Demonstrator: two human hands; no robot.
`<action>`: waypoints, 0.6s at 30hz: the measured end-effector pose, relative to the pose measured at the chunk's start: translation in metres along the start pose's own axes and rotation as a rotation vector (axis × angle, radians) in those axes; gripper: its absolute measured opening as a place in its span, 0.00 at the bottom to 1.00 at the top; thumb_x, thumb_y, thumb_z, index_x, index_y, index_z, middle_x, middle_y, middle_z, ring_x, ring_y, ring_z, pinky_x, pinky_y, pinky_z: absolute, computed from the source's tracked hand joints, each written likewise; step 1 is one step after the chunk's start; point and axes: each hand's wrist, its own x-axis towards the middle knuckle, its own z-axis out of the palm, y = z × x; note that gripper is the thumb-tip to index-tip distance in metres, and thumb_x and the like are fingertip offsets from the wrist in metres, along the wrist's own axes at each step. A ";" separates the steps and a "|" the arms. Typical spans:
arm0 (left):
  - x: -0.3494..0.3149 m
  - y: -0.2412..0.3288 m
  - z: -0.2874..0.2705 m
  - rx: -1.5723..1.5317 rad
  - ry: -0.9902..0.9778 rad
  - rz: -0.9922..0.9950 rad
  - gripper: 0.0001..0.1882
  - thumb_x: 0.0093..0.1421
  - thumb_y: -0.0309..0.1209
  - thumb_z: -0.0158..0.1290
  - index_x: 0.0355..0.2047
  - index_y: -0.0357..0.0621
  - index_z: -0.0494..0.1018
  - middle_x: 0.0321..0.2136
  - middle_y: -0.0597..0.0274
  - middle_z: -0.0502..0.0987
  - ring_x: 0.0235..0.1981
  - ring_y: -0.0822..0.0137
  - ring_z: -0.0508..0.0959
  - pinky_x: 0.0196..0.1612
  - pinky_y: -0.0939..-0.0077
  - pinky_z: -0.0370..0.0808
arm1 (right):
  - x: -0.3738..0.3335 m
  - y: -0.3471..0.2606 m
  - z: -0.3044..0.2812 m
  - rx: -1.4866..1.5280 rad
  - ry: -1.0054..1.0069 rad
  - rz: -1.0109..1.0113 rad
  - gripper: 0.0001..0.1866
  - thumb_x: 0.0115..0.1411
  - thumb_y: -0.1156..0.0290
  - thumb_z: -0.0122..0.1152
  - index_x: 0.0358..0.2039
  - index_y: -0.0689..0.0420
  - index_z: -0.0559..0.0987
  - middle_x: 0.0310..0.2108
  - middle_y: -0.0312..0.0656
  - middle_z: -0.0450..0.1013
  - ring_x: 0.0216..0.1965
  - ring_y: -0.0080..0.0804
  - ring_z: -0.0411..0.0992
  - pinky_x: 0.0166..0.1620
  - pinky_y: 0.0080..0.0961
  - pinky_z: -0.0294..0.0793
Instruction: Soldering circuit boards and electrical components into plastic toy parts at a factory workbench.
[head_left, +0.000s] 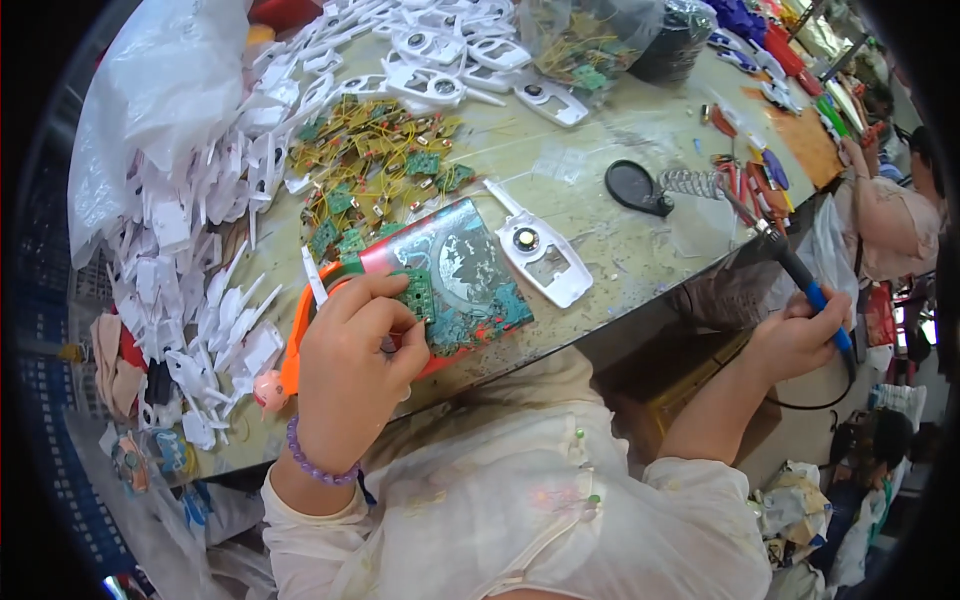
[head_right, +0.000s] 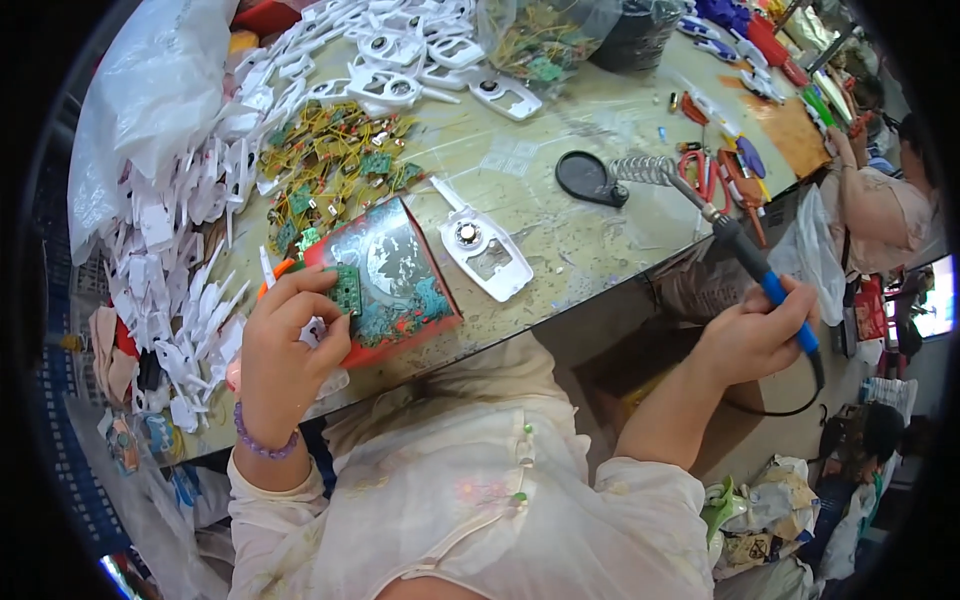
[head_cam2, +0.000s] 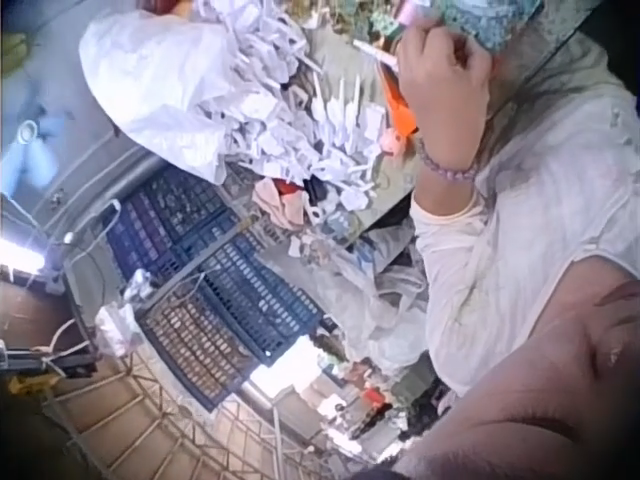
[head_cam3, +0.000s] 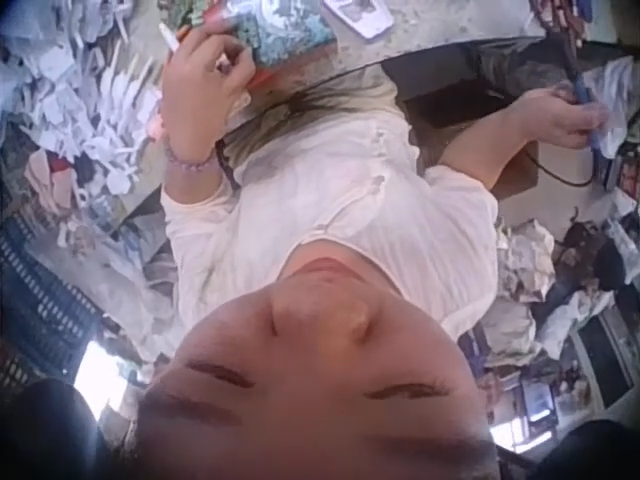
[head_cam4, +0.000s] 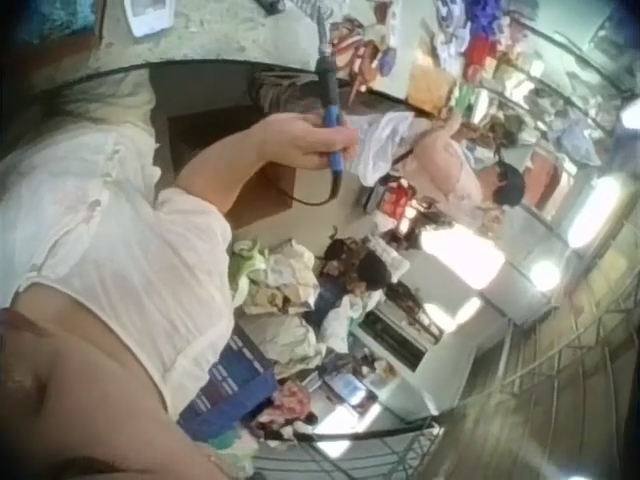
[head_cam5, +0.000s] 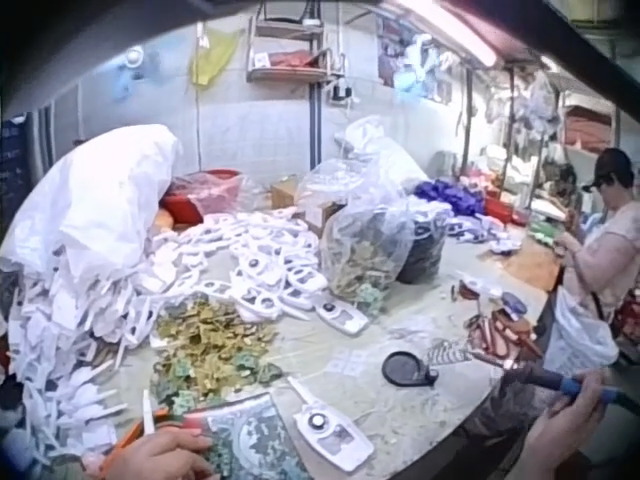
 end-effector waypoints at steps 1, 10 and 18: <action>0.001 0.002 0.000 -0.013 0.006 0.016 0.05 0.44 0.20 0.58 0.20 0.37 0.72 0.35 0.56 0.76 0.30 0.60 0.76 0.32 0.70 0.74 | 0.016 -0.003 -0.002 0.039 0.017 0.027 0.11 0.58 0.65 0.55 0.25 0.58 0.71 0.22 0.34 0.66 0.19 0.17 0.57 0.22 0.14 0.54; 0.002 0.004 0.004 0.069 0.189 0.102 0.10 0.44 0.30 0.63 0.23 0.40 0.73 0.31 0.55 0.76 0.34 0.56 0.76 0.36 0.66 0.72 | 0.038 0.053 0.047 -0.272 -0.623 0.059 0.14 0.61 0.60 0.54 0.28 0.59 0.75 0.20 0.28 0.65 0.21 0.13 0.59 0.23 0.14 0.55; 0.015 0.006 0.008 0.317 -0.003 -0.077 0.21 0.46 0.42 0.61 0.36 0.41 0.74 0.29 0.56 0.73 0.31 0.56 0.75 0.32 0.65 0.72 | -0.025 0.058 0.047 -0.065 -0.576 0.246 0.15 0.57 0.72 0.60 0.43 0.62 0.68 0.21 0.28 0.62 0.22 0.13 0.58 0.25 0.11 0.56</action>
